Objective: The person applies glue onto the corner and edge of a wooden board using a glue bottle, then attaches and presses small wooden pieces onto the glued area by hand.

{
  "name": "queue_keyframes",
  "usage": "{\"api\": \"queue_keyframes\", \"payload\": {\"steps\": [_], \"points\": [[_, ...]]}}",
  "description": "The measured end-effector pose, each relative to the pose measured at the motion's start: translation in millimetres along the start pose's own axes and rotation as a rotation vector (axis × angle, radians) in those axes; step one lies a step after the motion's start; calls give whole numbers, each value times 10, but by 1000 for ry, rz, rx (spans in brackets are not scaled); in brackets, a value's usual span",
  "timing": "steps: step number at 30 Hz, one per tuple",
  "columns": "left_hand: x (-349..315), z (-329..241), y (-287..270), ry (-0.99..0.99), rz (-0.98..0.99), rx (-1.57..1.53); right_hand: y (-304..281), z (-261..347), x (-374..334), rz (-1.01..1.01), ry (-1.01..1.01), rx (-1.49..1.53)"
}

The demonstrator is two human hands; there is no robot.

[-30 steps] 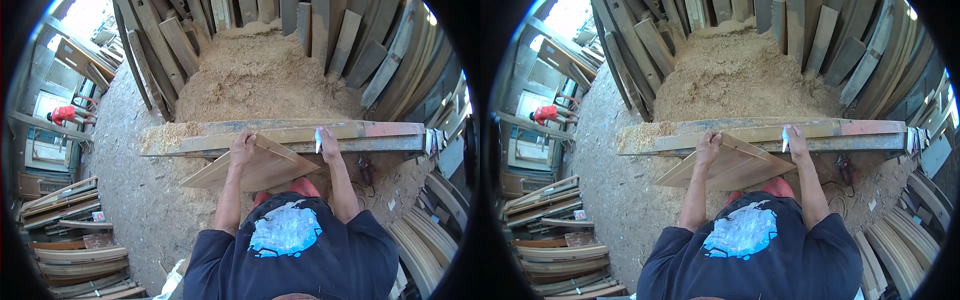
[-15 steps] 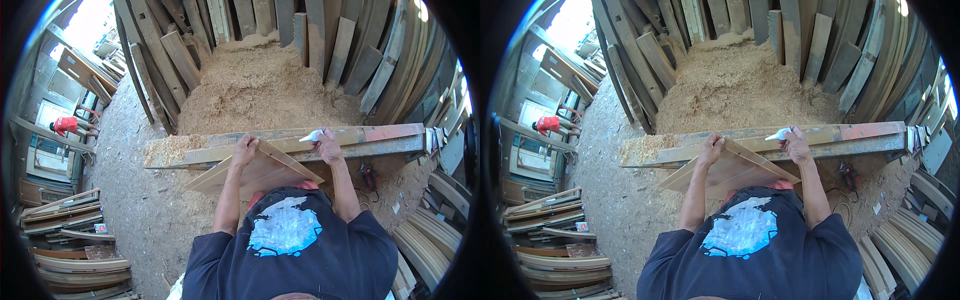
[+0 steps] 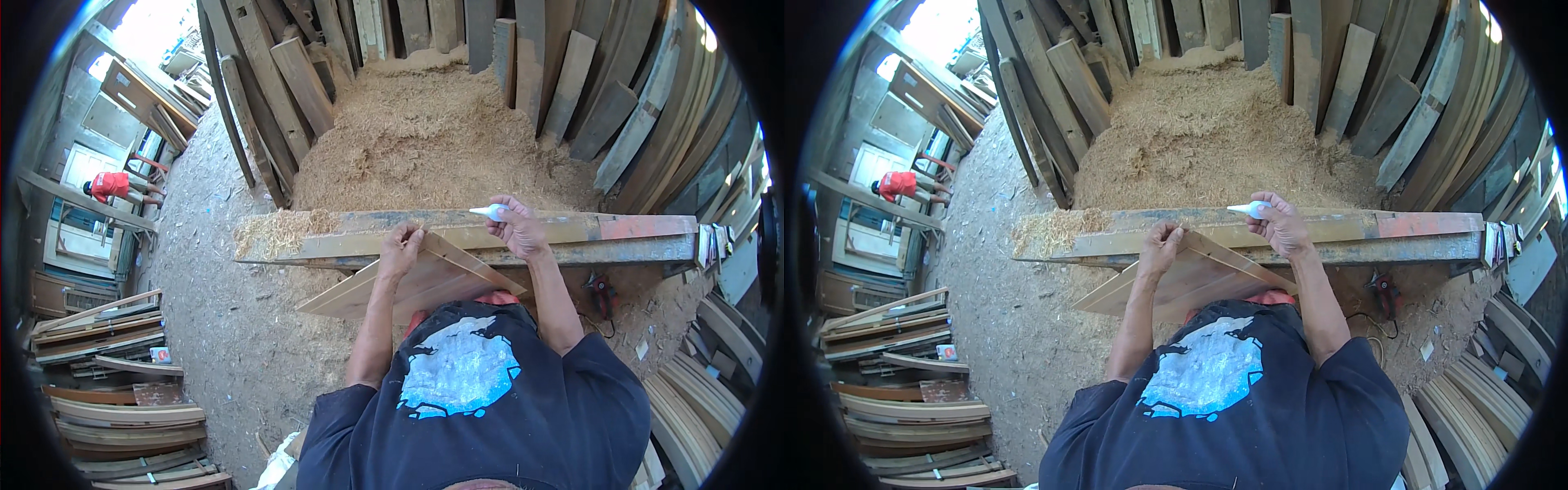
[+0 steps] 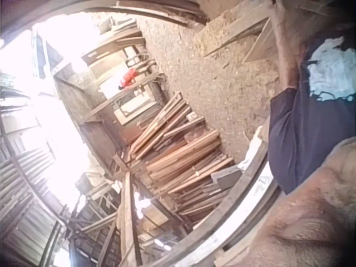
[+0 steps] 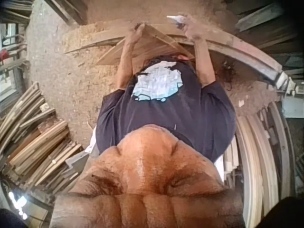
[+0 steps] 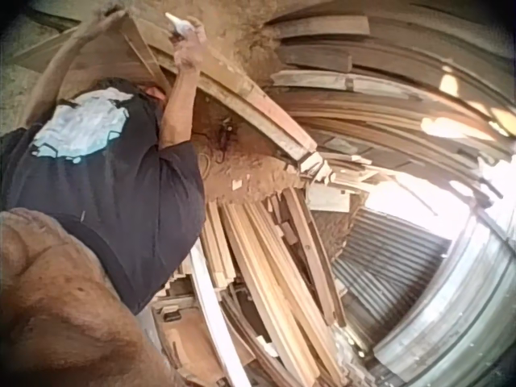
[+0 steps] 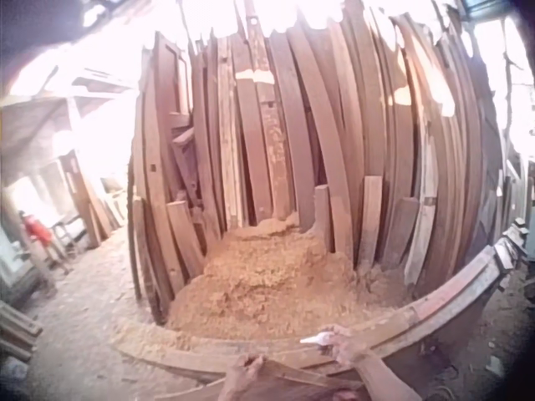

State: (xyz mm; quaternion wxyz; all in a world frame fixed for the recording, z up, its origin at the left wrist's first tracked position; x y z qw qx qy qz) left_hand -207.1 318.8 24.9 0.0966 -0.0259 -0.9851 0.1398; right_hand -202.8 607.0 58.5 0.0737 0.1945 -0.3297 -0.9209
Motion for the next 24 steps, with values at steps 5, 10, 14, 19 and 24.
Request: {"api": "queue_keyframes", "payload": {"steps": [5,10,14,19,24], "points": [[111,137,-289,-125,-134,-96,-69,17,-51,-7,-15,45],[255,416,-561,-183,-47,160,-288,-48,-96,-82,-9,68],[403,832,-716,-265,109,480,-395,-172,-131,-89,12,89],[541,1538,-843,-501,383,761,-486,-239,-204,-117,-12,60],[597,2041,-887,-608,508,737,-556,-236,-280,-138,-19,56]]}}
Point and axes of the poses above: each hand's wrist, its own x-axis towards the middle knuckle, its own y-axis out of the palm, z = x × y, the point moved 4 cm from there along x, towards the middle knuckle, and after that the axes turned 6 degrees about y, right-handed, at the moved point
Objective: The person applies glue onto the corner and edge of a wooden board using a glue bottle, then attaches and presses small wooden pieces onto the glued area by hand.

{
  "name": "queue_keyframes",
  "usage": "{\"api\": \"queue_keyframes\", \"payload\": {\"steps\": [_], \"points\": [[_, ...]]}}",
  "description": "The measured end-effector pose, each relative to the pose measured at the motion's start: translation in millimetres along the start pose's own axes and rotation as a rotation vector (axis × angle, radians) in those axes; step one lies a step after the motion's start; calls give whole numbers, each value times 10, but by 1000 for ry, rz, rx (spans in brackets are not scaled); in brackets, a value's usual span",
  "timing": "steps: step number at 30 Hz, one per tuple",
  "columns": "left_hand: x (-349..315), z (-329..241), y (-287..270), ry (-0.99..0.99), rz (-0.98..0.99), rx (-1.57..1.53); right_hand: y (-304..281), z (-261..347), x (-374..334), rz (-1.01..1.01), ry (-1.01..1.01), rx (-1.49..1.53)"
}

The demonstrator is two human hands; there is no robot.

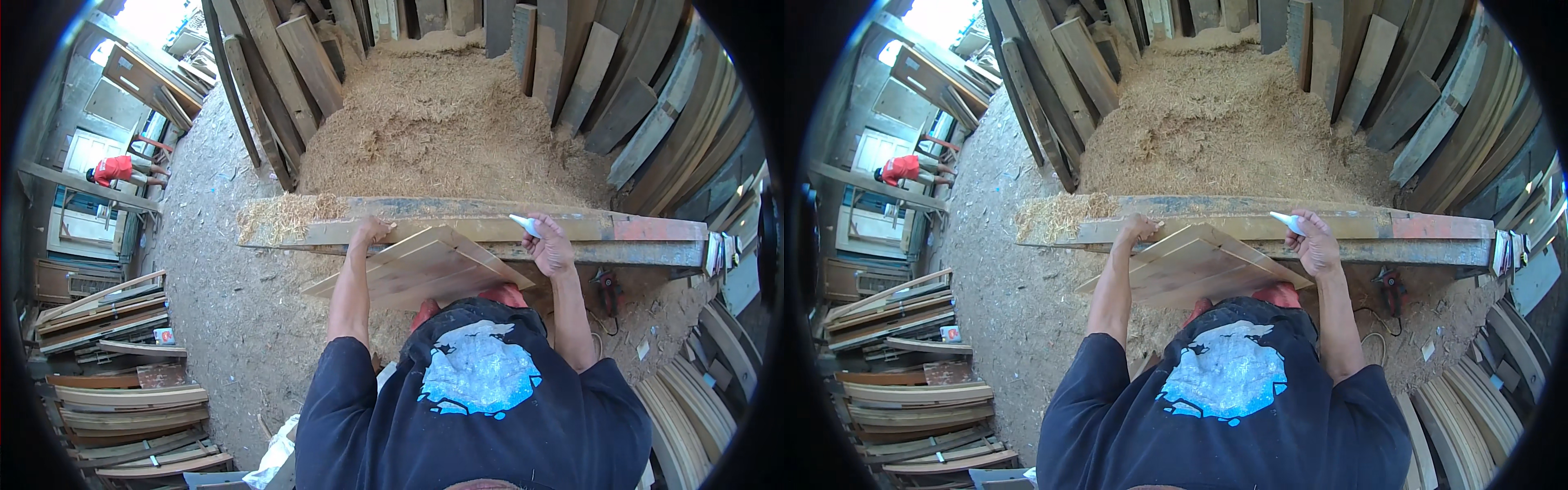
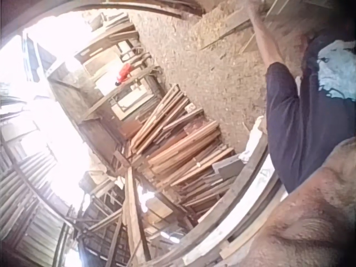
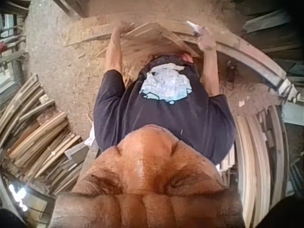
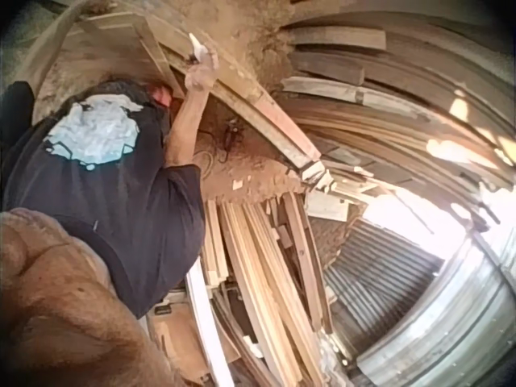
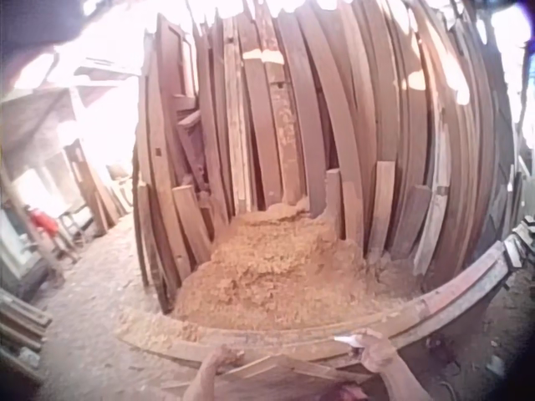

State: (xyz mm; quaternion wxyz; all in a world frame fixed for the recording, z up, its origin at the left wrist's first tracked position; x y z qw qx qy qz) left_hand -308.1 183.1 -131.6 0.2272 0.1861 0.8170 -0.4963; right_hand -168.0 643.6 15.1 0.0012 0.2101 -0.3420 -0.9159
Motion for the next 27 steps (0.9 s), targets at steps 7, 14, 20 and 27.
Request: {"api": "queue_keyframes", "payload": {"steps": [7,14,20,27], "points": [[54,139,61,-150,176,-24,64,-19,-10,-39,6,11],[-1081,-381,-781,37,-484,-502,381,16,63,40,23,-18],[-3277,-2022,-1699,1307,-779,-902,797,-2,131,91,60,-44],[-4699,-2953,-1872,1761,-322,-1052,1125,-68,248,220,51,-80]]}}
Point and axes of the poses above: each hand's wrist, its own x-axis towards the middle knuckle, its own y-axis out of the palm, z = x × y, the point moved 4 cm from there along x, towards the middle knuckle, and after that the axes turned 6 degrees about y, right-handed, at the moved point
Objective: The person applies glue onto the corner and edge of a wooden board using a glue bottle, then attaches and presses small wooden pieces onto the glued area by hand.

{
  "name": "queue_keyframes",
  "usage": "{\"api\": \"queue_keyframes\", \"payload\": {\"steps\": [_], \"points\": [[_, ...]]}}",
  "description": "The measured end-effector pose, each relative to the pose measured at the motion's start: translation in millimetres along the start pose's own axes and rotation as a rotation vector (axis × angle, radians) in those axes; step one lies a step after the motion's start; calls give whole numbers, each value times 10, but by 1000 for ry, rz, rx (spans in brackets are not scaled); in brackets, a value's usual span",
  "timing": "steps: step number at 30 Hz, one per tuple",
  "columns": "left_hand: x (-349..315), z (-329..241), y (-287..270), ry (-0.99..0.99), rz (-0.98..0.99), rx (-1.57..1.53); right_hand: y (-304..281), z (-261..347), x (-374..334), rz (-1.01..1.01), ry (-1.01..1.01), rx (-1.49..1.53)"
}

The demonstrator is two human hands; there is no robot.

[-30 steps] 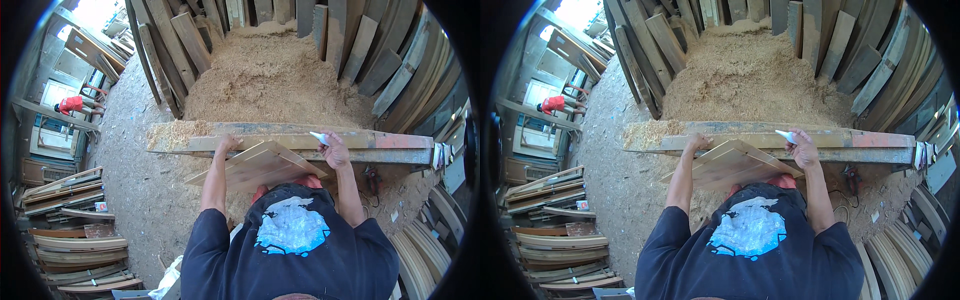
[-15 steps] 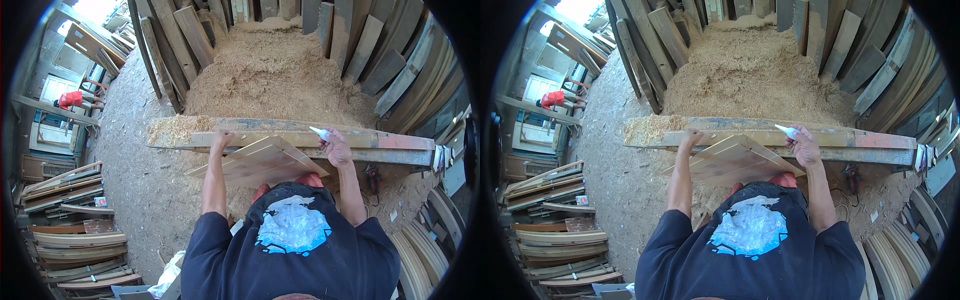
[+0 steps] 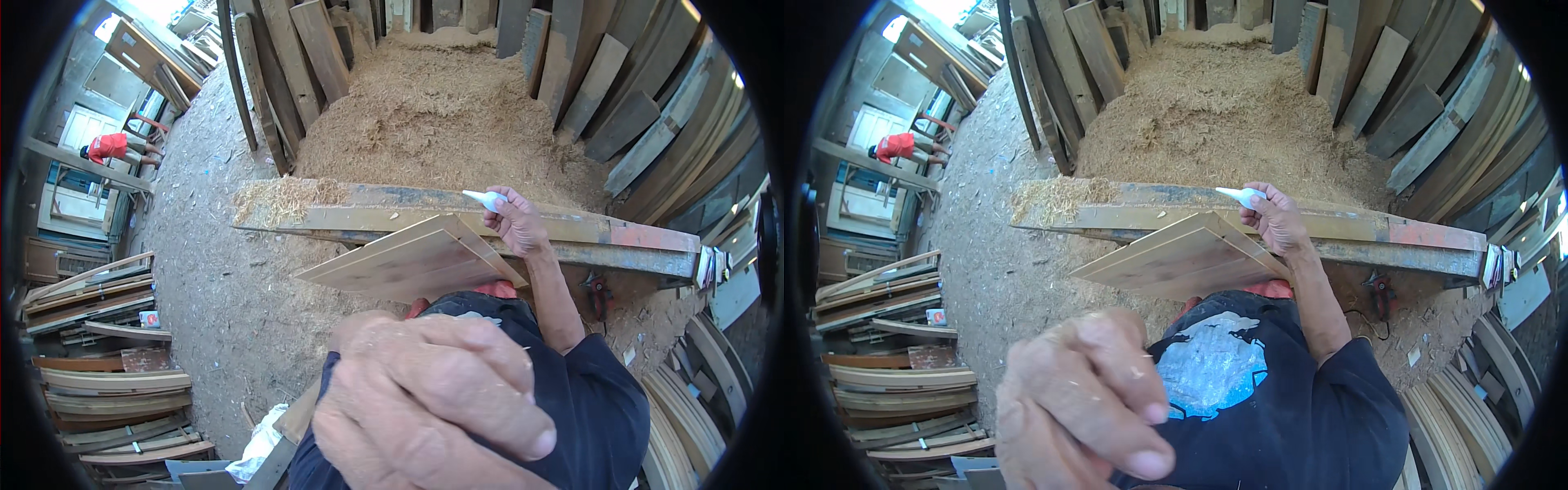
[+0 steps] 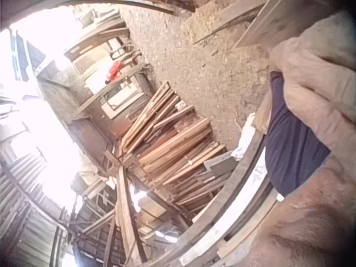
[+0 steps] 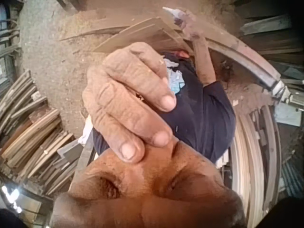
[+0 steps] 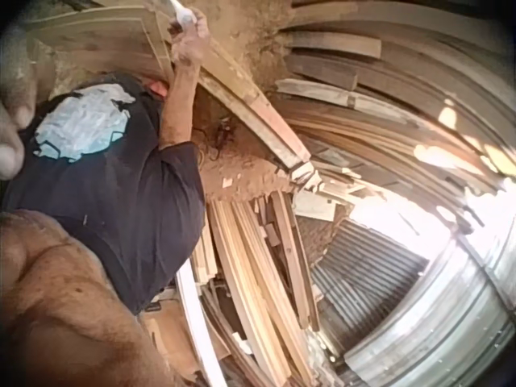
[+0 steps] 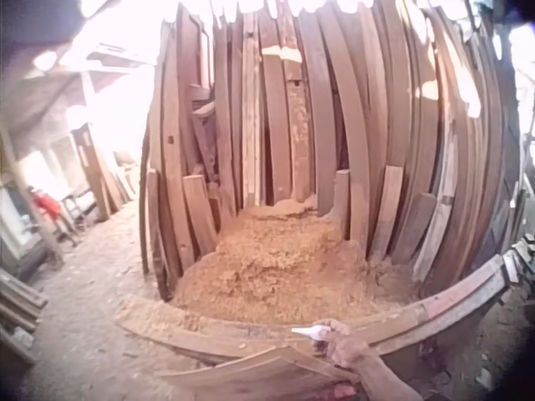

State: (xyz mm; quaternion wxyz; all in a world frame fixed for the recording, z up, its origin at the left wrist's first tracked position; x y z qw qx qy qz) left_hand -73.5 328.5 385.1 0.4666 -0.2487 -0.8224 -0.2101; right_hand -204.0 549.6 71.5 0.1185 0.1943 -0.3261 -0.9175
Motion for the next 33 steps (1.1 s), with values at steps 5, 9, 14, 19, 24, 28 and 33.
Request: {"api": "queue_keyframes", "payload": {"steps": [5,9,14,19,24,28,33], "points": [[-226,448,-161,312,62,257,43,-6,-51,-3,-20,-46],[-827,1251,-608,-336,108,1083,149,-57,-200,-23,17,-163],[-1804,1608,-651,-723,278,1063,351,-302,-295,57,112,-380],[-2292,1539,-652,-730,287,1123,392,-542,-378,89,225,-526],[-2514,1485,-689,-733,60,972,499,-635,-395,157,228,-520],[-2653,1561,-793,-1000,-234,655,559,-625,-291,156,120,-634],[-2493,1618,-986,-968,-462,591,565,-695,-114,124,116,-341]]}}
Point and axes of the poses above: each hand's wrist, its own x-axis towards the middle knuckle, its own y-axis out of the palm, z = x × y, the point moved 4 cm from there along x, towards the middle knuckle, and after that the axes turned 6 degrees about y, right-handed, at the moved point
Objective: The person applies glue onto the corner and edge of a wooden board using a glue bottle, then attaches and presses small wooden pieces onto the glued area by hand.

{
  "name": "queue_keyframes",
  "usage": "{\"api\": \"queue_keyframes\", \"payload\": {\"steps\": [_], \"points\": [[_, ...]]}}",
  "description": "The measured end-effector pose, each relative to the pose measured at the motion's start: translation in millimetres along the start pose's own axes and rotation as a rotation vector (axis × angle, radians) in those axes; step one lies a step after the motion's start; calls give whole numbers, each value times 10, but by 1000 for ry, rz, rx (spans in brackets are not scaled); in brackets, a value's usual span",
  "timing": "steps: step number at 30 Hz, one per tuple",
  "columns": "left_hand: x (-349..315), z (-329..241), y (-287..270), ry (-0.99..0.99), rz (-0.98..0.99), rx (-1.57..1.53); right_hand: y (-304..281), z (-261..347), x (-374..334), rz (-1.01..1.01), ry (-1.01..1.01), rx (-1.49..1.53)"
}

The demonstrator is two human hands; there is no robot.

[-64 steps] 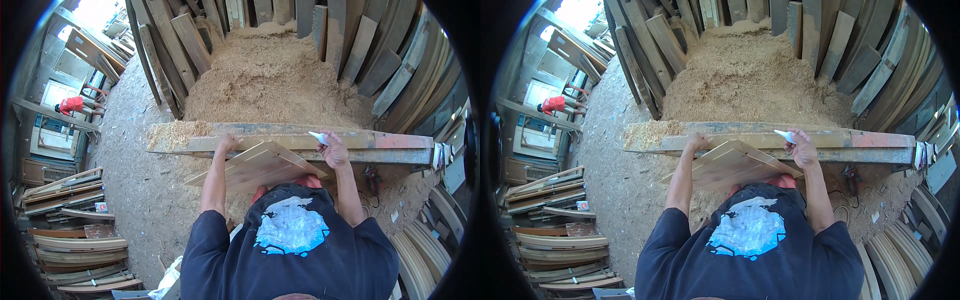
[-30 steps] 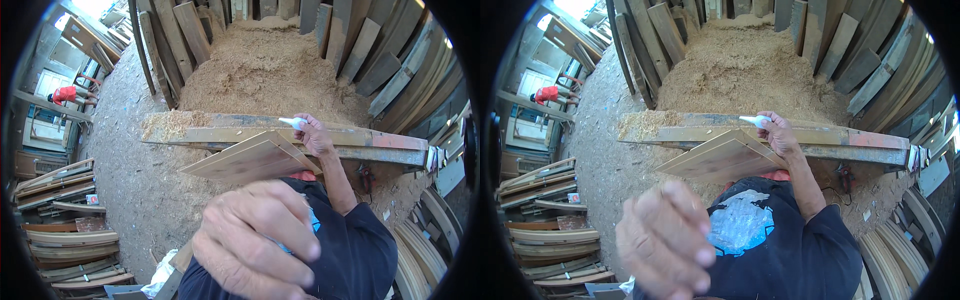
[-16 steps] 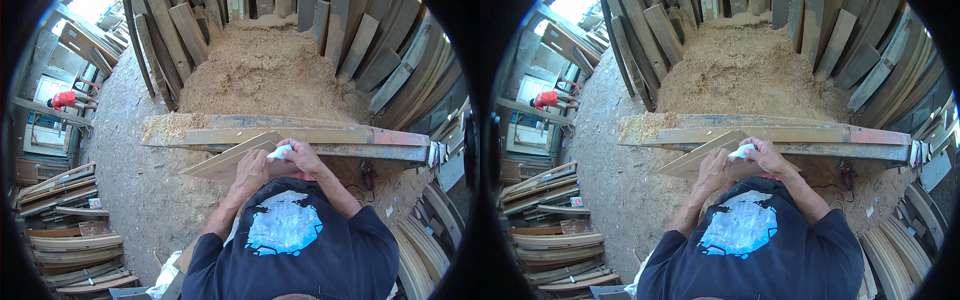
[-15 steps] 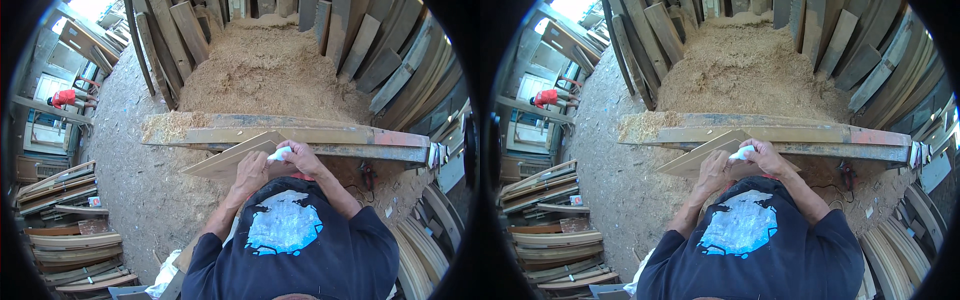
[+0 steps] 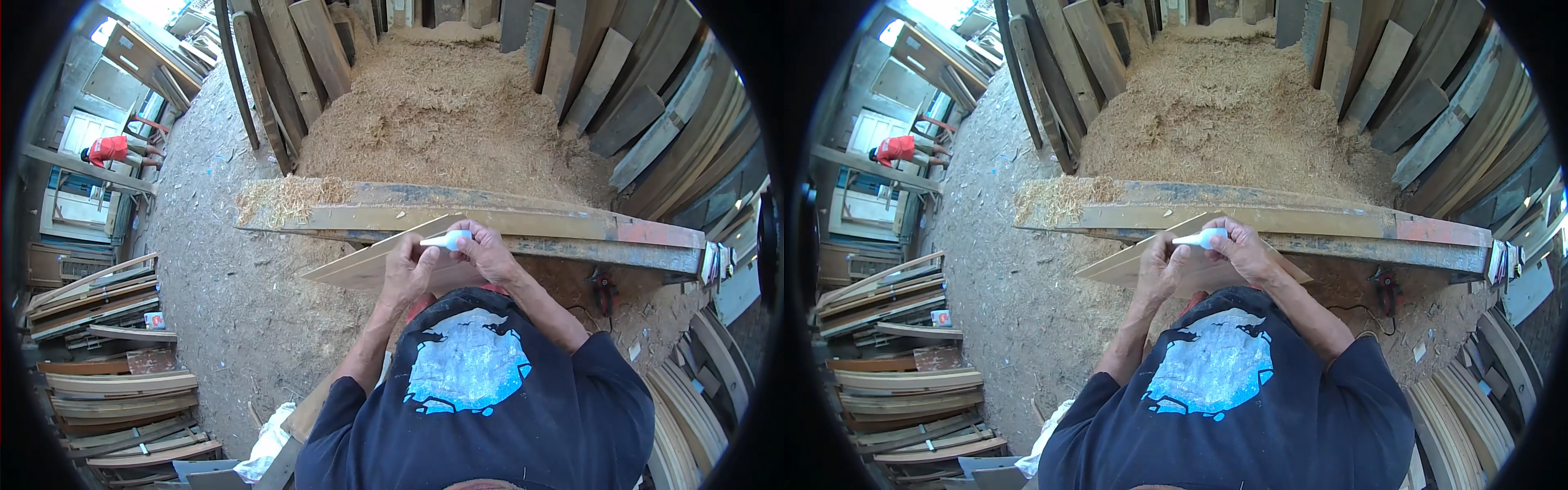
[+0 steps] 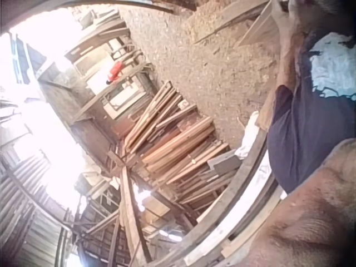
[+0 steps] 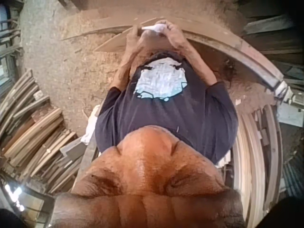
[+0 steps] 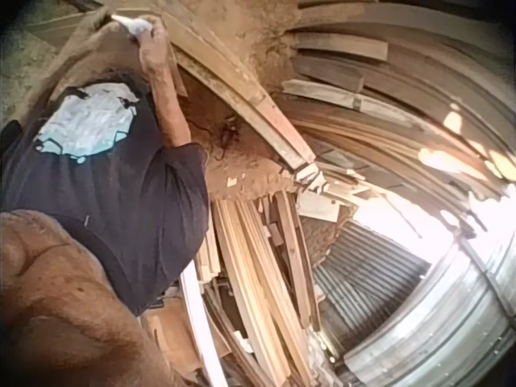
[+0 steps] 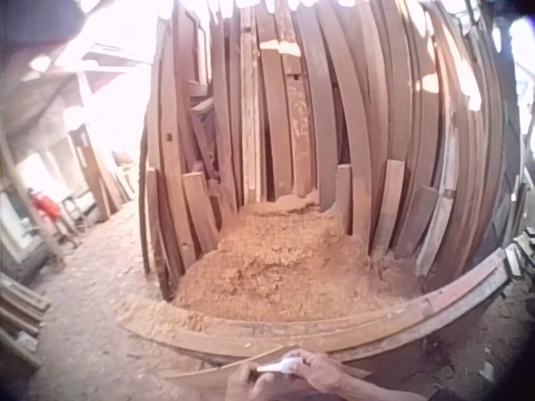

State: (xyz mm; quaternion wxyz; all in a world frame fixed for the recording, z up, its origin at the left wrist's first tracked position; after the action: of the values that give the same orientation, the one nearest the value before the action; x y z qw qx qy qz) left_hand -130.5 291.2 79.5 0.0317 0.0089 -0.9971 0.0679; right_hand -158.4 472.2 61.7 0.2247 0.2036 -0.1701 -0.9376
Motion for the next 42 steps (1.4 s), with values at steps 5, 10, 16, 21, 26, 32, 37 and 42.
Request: {"api": "queue_keyframes", "payload": {"steps": [5,10,16,21,26,32,37,42], "points": [[164,-320,-164,475,4,318,8,5,81,49,-11,167],[212,-260,-149,370,1,429,23,0,67,-1,12,158],[266,-329,-93,477,-19,412,37,-13,49,-7,5,213],[338,-472,-153,652,160,565,53,107,18,-10,-66,64],[364,-320,-157,169,318,680,92,225,-22,-27,-172,-159],[335,-578,-129,423,144,369,51,192,-5,-60,-143,-77],[403,-629,-112,592,232,552,71,191,-9,-51,-108,-28],[426,-556,-120,548,193,745,113,199,-37,-59,-144,-67]]}}
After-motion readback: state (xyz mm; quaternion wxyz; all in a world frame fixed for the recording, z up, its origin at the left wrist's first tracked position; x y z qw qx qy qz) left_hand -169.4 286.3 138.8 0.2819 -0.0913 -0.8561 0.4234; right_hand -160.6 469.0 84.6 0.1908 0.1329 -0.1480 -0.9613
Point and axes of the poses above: each hand's wrist, its own x-axis towards the middle knuckle, its own y-axis out of the palm, z = x × y, the point moved 4 cm from there along x, towards the middle knuckle, and after that the axes turned 6 degrees about y, right-handed, at the moved point
